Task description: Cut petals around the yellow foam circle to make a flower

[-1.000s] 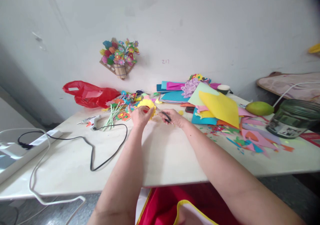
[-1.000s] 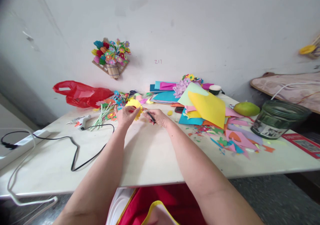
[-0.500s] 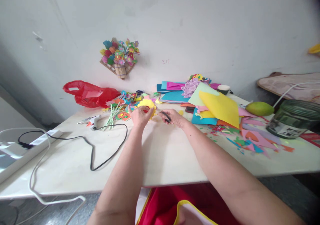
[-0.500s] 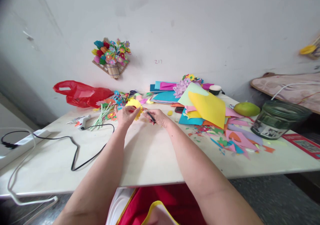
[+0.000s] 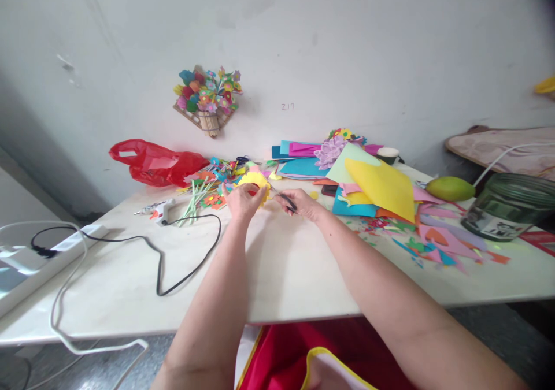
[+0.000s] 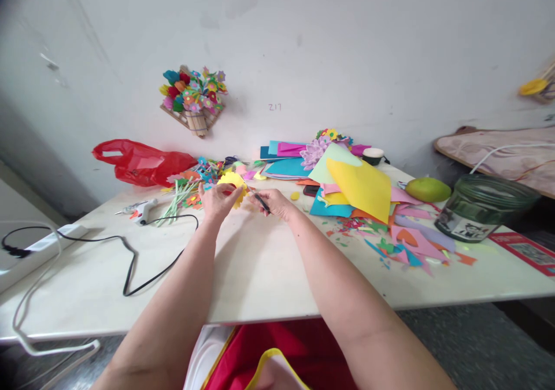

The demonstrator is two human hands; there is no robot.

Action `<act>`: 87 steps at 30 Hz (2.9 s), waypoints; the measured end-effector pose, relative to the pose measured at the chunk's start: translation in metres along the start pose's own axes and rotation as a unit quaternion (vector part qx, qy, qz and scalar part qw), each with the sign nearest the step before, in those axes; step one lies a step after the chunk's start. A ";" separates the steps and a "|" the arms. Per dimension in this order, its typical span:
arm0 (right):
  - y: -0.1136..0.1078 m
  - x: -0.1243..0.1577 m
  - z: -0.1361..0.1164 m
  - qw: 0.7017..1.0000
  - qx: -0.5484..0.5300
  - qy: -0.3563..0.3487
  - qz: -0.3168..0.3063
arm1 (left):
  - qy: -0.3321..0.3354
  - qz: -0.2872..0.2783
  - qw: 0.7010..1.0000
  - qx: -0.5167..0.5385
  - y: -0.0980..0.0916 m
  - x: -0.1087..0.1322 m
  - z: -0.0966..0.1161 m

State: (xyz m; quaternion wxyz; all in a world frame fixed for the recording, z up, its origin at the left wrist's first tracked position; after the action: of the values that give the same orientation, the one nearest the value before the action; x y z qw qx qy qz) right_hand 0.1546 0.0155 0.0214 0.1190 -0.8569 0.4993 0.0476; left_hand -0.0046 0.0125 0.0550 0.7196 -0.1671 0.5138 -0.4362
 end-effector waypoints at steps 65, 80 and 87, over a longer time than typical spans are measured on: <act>-0.001 0.003 -0.002 1.000 0.001 0.014 0.005 | -0.002 -0.012 1.000 0.014 -0.001 0.000 0.000; -0.001 -0.001 0.003 1.000 0.002 -0.003 -0.003 | 0.002 -0.007 1.000 0.014 0.000 0.000 -0.001; -0.002 -0.002 0.004 1.000 0.008 0.000 0.001 | -0.001 -0.006 1.000 0.015 0.000 -0.001 -0.001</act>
State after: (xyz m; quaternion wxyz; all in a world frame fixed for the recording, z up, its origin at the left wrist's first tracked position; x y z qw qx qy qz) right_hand 0.1552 0.0191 0.0178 0.1258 -0.8552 0.5008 0.0442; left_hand -0.0061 0.0132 0.0551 0.7198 -0.1597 0.5057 -0.4480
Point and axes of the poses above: each hand's wrist, its own x-axis away from the middle knuckle, its own y-axis out of the palm, z = x × y, the point moved 5 cm from there along -x, towards the middle knuckle, and after that the axes turned 5 degrees about -z, right-handed, at the moved point
